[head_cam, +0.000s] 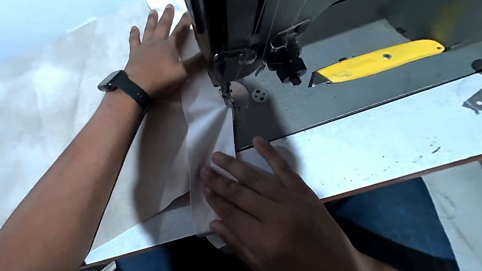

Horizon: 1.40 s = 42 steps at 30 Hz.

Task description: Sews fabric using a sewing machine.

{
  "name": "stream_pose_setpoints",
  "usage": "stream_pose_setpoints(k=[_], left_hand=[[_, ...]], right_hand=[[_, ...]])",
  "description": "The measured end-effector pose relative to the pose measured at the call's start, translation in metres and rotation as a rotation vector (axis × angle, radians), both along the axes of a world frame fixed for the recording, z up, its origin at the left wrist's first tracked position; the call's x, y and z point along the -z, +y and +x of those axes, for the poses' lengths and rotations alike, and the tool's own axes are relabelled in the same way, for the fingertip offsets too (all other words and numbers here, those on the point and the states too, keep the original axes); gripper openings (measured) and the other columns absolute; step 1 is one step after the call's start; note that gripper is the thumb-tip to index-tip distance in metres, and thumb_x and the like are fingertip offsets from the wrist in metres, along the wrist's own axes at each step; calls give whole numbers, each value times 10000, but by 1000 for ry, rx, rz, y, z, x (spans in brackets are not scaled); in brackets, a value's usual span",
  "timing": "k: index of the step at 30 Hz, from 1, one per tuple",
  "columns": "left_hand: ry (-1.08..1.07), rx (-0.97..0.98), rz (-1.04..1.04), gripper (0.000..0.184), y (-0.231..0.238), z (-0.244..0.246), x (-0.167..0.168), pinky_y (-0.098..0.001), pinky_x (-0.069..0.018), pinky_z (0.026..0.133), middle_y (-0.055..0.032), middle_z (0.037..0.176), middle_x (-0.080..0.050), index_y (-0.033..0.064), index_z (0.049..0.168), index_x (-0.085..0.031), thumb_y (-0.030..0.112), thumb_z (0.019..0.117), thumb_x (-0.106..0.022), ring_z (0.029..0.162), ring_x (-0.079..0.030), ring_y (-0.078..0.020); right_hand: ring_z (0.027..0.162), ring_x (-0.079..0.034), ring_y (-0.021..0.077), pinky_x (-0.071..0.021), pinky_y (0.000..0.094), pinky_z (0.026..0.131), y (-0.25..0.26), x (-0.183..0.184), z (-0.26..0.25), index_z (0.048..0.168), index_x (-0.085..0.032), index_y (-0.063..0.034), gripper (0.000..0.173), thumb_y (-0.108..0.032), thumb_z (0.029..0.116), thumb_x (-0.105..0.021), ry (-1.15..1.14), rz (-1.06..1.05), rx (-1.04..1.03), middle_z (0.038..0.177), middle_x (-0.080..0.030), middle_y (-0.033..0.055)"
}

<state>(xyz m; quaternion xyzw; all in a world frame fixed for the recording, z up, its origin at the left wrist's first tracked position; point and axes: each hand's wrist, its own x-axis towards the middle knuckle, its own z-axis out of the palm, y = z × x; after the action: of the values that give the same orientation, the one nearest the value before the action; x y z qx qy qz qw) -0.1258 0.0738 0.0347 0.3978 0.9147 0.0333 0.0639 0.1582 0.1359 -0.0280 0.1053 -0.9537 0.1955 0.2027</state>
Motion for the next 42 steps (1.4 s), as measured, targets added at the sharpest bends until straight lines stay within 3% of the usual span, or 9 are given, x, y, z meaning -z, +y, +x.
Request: stream_pose_setpoints(k=[10,17,23,27,30,34,37,40,42], left_hand=[[-25,1,35,904,-2,1,-4,-745,-86,1184,-138,1722,-150,217,1648,-270,758,939,-418,1583,-103,-396],[-1,15,28,941,-2,-5,2,-749,-94,1181,-130,1722,-156,246,1655,-246,814,916,-379,1583,-110,-391],[-6,17,29,927,-2,-13,8,-755,-87,1182,-115,1727,-144,257,1655,-243,810,923,-379,1584,-104,-388],[-8,4,17,955,-1,-13,7,-740,-89,1190,-101,1728,-148,277,1654,-243,844,895,-363,1586,-101,-381],[-11,5,9,964,0,-12,7,-740,-87,1189,-105,1728,-144,269,1655,-241,850,893,-350,1585,-105,-382],[-3,19,21,962,-1,-12,7,-751,-90,1183,-118,1726,-147,252,1654,-250,841,899,-349,1584,-110,-384],[1,22,19,973,-1,-13,6,-751,-91,1182,-115,1726,-147,250,1653,-251,854,894,-330,1584,-110,-384],[-4,17,11,989,-1,-13,6,-753,-91,1182,-117,1727,-143,247,1655,-246,863,886,-328,1585,-107,-383],[8,16,4,983,0,-14,7,-753,-100,1180,-123,1726,-139,249,1656,-241,859,891,-335,1584,-108,-385]], right_hand=[[1286,-621,148,-410,528,1187,-8,1,-8,1004,-782,-182,175,-200,1018,-609,116,-165,26,1214,-743,-57],[1251,-652,158,-402,580,1200,-19,-4,-5,1037,-793,-190,140,-251,997,-673,169,-290,92,1190,-755,-45],[1285,-632,177,-486,455,1160,-22,8,-2,1045,-784,-162,149,-224,1006,-654,89,-277,90,1227,-742,-18],[1335,-594,203,-466,457,1175,-21,7,0,1084,-779,-147,212,-248,1029,-602,60,-281,36,1300,-713,10],[1361,-570,204,-469,434,1176,-17,3,0,1217,-738,-127,281,-134,1028,-531,36,-279,8,1362,-678,32],[1324,-595,186,-508,370,1124,-13,-4,-4,1207,-728,-144,271,-92,1012,-548,9,-168,39,1391,-651,40],[1305,-608,185,-485,404,1139,-13,-13,-9,1166,-740,-149,262,-109,1029,-520,-17,-39,2,1331,-682,29],[1259,-633,197,-403,529,1200,-7,-19,-18,1145,-725,-131,238,-100,1035,-517,-43,11,-105,1256,-697,26],[1239,-624,181,-409,491,1201,-1,-16,-25,1159,-719,-139,231,-105,1032,-528,-59,9,-161,1226,-683,7]])
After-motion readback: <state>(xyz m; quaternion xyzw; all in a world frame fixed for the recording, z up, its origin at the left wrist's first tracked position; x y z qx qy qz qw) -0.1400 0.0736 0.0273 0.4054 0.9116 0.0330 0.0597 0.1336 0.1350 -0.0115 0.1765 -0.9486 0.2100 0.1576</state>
